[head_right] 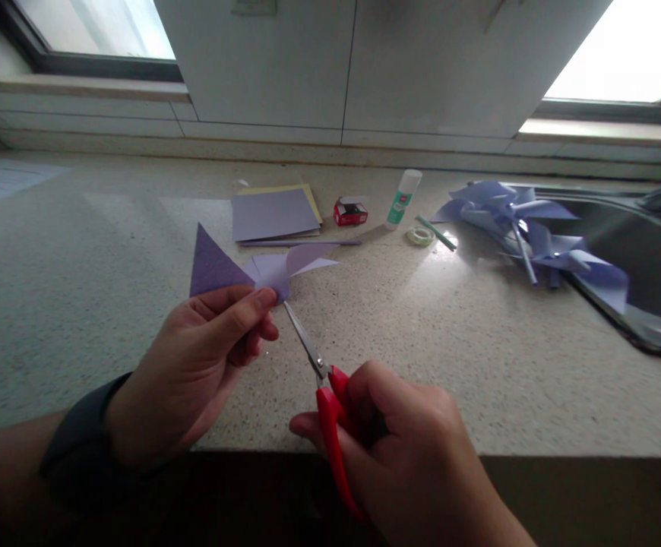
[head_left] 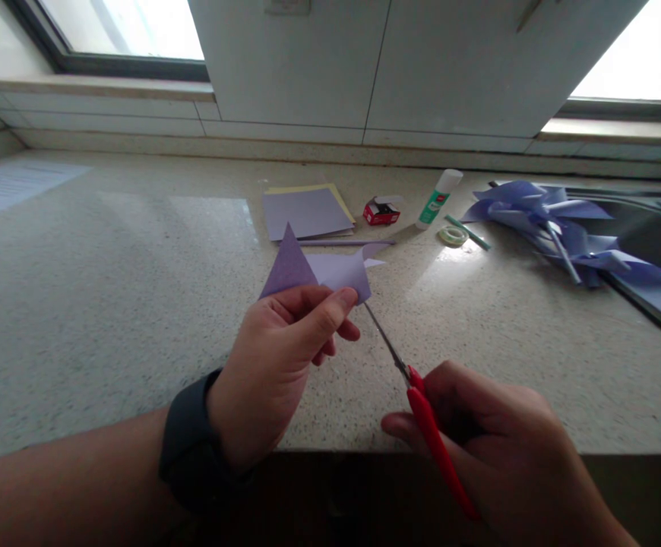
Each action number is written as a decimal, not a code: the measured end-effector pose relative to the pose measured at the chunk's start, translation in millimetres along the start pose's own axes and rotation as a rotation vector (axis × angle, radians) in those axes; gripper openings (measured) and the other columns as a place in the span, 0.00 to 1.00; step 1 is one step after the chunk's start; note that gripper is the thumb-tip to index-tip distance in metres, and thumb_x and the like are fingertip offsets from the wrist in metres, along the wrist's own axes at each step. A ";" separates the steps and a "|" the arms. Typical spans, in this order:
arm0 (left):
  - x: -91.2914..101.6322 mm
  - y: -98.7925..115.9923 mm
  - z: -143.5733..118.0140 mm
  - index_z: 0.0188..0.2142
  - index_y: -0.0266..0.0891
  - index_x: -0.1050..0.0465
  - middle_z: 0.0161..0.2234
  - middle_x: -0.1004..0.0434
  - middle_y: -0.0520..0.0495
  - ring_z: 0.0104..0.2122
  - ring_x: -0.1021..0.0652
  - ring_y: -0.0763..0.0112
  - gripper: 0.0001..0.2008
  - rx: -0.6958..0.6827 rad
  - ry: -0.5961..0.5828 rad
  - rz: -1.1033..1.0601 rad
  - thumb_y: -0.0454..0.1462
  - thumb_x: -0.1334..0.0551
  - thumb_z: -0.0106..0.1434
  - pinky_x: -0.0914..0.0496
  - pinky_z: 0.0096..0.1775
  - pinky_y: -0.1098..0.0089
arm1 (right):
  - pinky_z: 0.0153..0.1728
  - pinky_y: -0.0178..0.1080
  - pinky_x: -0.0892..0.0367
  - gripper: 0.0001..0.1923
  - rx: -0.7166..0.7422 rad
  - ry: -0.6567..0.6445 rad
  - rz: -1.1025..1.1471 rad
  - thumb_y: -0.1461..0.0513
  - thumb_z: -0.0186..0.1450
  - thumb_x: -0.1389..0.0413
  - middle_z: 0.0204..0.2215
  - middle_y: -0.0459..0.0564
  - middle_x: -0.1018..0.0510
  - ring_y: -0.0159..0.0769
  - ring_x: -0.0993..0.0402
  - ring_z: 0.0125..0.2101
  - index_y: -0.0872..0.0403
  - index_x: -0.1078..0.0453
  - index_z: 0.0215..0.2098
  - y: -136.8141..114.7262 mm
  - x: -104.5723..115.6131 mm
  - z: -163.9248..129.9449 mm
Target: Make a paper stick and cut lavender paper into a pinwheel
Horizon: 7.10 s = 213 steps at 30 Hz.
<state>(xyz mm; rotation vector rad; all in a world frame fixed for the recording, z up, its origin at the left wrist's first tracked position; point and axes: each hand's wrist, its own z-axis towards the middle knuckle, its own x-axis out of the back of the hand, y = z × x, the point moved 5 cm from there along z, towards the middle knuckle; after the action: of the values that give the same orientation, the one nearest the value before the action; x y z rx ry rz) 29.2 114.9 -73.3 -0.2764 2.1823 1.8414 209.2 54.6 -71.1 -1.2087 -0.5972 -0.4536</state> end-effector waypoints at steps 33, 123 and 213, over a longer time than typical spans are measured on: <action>2.4 -1.1 0.3 0.25 0.38 0.22 0.23 0.23 0.52 0.22 0.33 0.80 0.12 0.023 0.002 0.026 0.43 0.29 0.60 0.39 0.25 0.77 | 0.16 0.35 0.43 0.16 0.181 0.105 -0.395 0.52 0.68 0.39 0.17 0.42 0.28 0.29 0.36 0.14 0.50 0.36 0.27 -0.5 12.3 -5.7; 0.3 -5.5 4.2 0.27 0.38 0.26 0.21 0.28 0.56 0.21 0.32 0.82 0.12 0.065 -0.158 0.123 0.42 0.30 0.63 0.39 0.23 0.79 | 0.15 0.28 0.54 0.23 -0.315 -0.724 0.455 0.48 0.57 0.31 0.19 0.39 0.39 0.23 0.46 0.19 0.54 0.35 0.23 46.9 27.5 25.5; -1.4 -7.2 3.7 0.25 0.37 0.27 0.20 0.32 0.58 0.20 0.35 0.84 0.13 0.059 -0.168 0.074 0.41 0.28 0.59 0.42 0.23 0.80 | 0.15 0.26 0.55 0.22 -0.390 -0.741 0.578 0.51 0.58 0.31 0.18 0.38 0.39 0.22 0.48 0.18 0.54 0.37 0.25 41.6 27.2 25.7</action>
<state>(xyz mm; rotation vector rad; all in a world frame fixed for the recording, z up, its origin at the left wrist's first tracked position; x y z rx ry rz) 33.1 117.2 -80.1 -0.0274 2.1527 1.7652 251.0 91.3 -77.7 -1.8604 -0.7578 0.4158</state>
